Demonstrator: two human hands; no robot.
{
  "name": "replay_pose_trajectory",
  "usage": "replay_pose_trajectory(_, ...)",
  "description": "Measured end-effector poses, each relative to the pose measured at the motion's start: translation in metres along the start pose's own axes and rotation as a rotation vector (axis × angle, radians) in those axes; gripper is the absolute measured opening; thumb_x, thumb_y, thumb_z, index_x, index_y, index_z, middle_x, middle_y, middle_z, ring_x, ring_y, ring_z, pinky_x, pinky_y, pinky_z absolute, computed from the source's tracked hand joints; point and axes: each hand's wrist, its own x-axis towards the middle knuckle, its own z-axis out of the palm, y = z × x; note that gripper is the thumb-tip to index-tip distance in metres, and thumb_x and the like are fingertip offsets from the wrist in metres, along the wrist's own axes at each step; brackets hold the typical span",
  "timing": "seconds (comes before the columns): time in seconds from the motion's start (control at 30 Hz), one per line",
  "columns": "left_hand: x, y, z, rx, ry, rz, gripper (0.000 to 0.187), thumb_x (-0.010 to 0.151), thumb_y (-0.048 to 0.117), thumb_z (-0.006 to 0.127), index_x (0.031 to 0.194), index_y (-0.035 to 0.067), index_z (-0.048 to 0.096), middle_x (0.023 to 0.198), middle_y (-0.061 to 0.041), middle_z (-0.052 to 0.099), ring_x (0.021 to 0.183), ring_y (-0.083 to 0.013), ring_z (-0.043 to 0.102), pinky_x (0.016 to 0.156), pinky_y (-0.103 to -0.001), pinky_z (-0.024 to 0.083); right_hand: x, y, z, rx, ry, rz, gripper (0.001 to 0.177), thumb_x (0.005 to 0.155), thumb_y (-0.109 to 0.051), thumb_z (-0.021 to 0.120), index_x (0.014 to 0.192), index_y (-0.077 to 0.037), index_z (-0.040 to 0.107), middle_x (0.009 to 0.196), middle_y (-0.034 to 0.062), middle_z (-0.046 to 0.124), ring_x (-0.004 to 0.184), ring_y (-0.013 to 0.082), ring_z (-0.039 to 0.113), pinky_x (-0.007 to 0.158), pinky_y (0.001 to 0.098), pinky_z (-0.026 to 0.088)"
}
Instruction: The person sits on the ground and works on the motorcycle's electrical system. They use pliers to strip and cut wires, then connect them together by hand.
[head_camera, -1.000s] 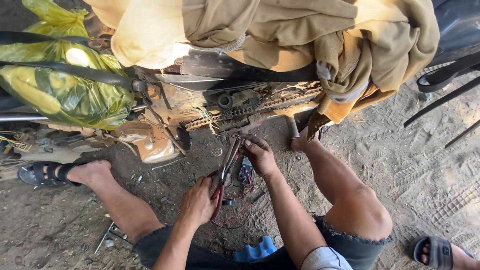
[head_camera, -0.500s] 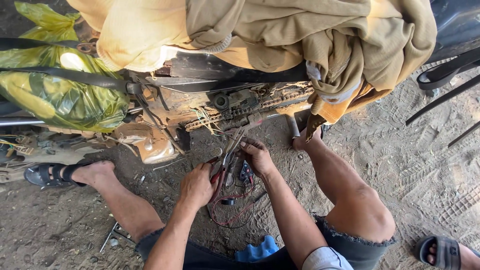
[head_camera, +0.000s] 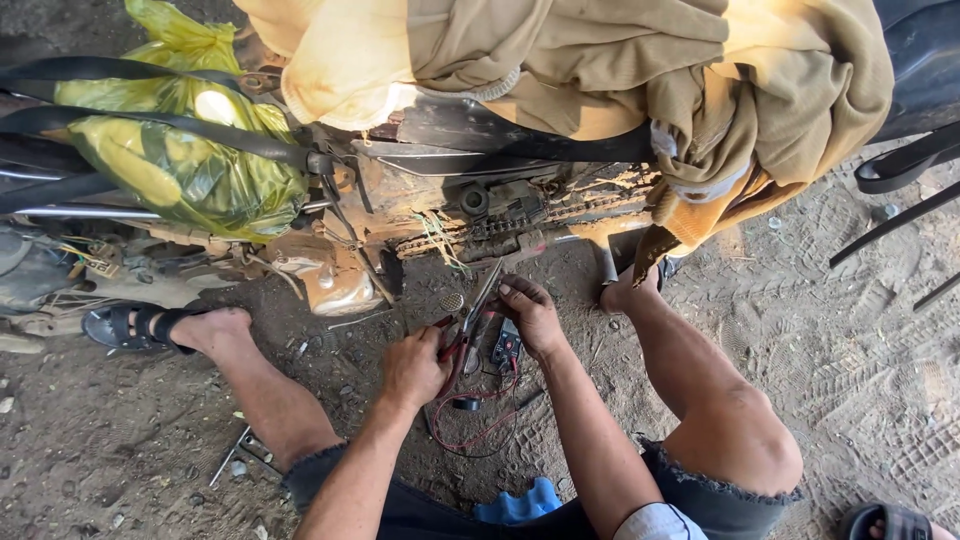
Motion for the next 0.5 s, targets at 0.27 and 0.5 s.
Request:
replay_pose_trajectory(0.27,-0.070,0.050,0.004,-0.317,-0.184,-0.044,0.031,0.097,0.040,0.065,0.103,0.010,0.069,0.098,-0.012,0.071,0.082,-0.0357,0.075,0.068,-0.044,0.063,-0.006,-0.047,-0.001,-0.518,0.013,-0.224,0.025,0.099,-0.014,0.066,0.118,0.001,0.074,0.088,0.0157,0.071,0.086,0.0186,0.065,0.088,0.0403,0.057)
replay_pose_trajectory(0.5,-0.059,0.068,-0.011,-0.530,-0.323,-0.169,0.028,0.095,0.036,0.067,0.111,0.014,0.060,0.085,0.000,0.061,0.072,-0.0180,0.062,0.065,-0.036,0.051,-0.029,-0.088,0.026,-0.921,-0.081,-0.444,0.021,0.089,-0.008,0.068,0.106,0.002,0.074,0.085,0.0092,0.072,0.064,0.0164,0.059,0.057,0.0271,0.045)
